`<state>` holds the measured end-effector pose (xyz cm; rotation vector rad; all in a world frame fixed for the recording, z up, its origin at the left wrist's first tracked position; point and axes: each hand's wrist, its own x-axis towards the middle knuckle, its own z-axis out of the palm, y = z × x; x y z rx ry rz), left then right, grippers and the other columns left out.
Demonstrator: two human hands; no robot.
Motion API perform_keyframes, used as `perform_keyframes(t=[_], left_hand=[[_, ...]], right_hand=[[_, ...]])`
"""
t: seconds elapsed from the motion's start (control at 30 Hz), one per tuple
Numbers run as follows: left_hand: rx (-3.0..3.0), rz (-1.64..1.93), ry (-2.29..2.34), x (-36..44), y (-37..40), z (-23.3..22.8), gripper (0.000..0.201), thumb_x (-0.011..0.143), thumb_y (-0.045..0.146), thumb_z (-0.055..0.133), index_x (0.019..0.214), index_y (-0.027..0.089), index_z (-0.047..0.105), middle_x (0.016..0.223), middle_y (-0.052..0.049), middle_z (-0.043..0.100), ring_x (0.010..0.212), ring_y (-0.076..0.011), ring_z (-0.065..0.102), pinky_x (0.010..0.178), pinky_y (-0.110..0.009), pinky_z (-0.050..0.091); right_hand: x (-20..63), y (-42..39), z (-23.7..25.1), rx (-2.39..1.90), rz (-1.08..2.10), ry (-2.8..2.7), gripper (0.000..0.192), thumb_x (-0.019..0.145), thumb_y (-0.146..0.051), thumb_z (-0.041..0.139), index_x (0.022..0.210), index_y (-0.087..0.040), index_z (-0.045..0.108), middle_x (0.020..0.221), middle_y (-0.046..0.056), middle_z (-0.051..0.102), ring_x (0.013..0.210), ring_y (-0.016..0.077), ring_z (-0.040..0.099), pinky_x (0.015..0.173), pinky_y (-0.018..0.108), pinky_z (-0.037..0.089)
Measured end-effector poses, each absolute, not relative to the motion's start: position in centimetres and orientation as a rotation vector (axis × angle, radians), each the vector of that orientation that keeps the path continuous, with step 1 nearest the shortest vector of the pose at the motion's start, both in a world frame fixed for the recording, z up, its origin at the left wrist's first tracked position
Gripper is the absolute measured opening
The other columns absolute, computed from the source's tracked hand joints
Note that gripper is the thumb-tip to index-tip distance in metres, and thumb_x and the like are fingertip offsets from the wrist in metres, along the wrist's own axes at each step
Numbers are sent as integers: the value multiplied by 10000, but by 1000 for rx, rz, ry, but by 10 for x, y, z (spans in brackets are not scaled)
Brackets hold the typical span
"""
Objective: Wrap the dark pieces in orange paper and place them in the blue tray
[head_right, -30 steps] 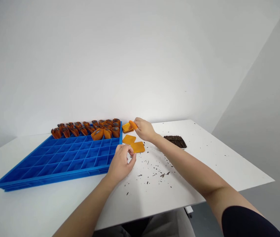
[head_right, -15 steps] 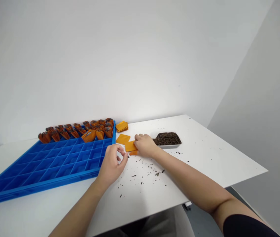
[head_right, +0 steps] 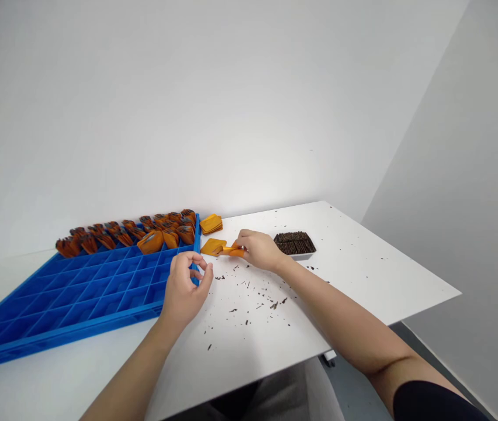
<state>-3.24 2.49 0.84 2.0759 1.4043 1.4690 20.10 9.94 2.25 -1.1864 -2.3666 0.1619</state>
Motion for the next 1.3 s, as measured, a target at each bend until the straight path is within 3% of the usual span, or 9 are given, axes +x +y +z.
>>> perform_keyframes(t=[0.37, 0.57, 0.67, 0.73, 0.9, 1.07, 1.2, 1.3], left_hand=[[2173, 1511, 1544, -37, 30, 11, 273, 918, 412, 718, 1095, 240, 601, 1070, -101, 654, 1159, -342, 504, 831, -446, 571], [2247, 1565, 1344, -41, 28, 17, 396, 924, 399, 751, 1276, 249, 651, 1247, -101, 665, 1215, -313, 528, 903, -436, 557], [2326, 1561, 1145, -43, 26, 24, 117, 979, 329, 698, 1059, 269, 757, 1132, -64, 698, 1133, -266, 581, 985, -449, 513], [2367, 1521, 1036, -44, 25, 29, 107, 990, 300, 689, 960, 283, 790, 1057, -48, 720, 1085, -252, 604, 986, -444, 507], [2393, 1458, 968, -46, 31, 28, 119, 963, 302, 738, 1024, 332, 836, 941, -34, 744, 1015, -247, 630, 926, -432, 536], [2343, 1461, 977, -48, 36, 19, 108, 947, 346, 756, 989, 332, 854, 825, -36, 705, 1031, -266, 675, 933, -463, 587], [2269, 1367, 946, -46, 36, 11, 122, 950, 353, 746, 940, 299, 855, 815, -44, 706, 1080, -290, 737, 899, -459, 645], [2236, 1382, 938, -44, 34, 8, 114, 941, 326, 750, 894, 277, 842, 875, -43, 726, 1029, -268, 774, 870, -425, 674]], right_hand=[[212, 101, 24, -1046, 184, -2348, 272, 998, -449, 691, 968, -200, 797, 1038, 82, 688, 921, 189, 635, 717, 273, 446], [199, 83, 39, -627, 950, -2048, 312, 902, -518, 789, 909, -206, 785, 1009, 56, 633, 801, 142, 593, 647, 266, 510], [190, 76, 36, -534, 1266, -1936, 296, 840, -491, 851, 911, -211, 790, 1023, 36, 610, 773, 121, 597, 619, 252, 550], [187, 74, 31, -532, 1344, -1923, 285, 845, -482, 845, 923, -213, 799, 1014, 26, 599, 761, 114, 602, 635, 257, 573], [194, 79, 33, -610, 1105, -2166, 212, 912, -407, 789, 1012, -221, 814, 988, 38, 647, 853, 135, 623, 674, 237, 530], [228, 87, 65, -925, 742, -2310, 361, 927, -457, 753, 1234, -267, 763, 1014, 41, 724, 863, 160, 667, 743, 286, 527], [263, 102, 102, -1550, 275, -2334, 378, 938, -537, 693, 1177, -260, 789, 1034, 74, 771, 826, 210, 676, 745, 352, 493], [279, 117, 120, -1987, 133, -2337, 374, 885, -575, 730, 1007, -231, 810, 1005, 111, 771, 839, 276, 697, 758, 411, 494]])
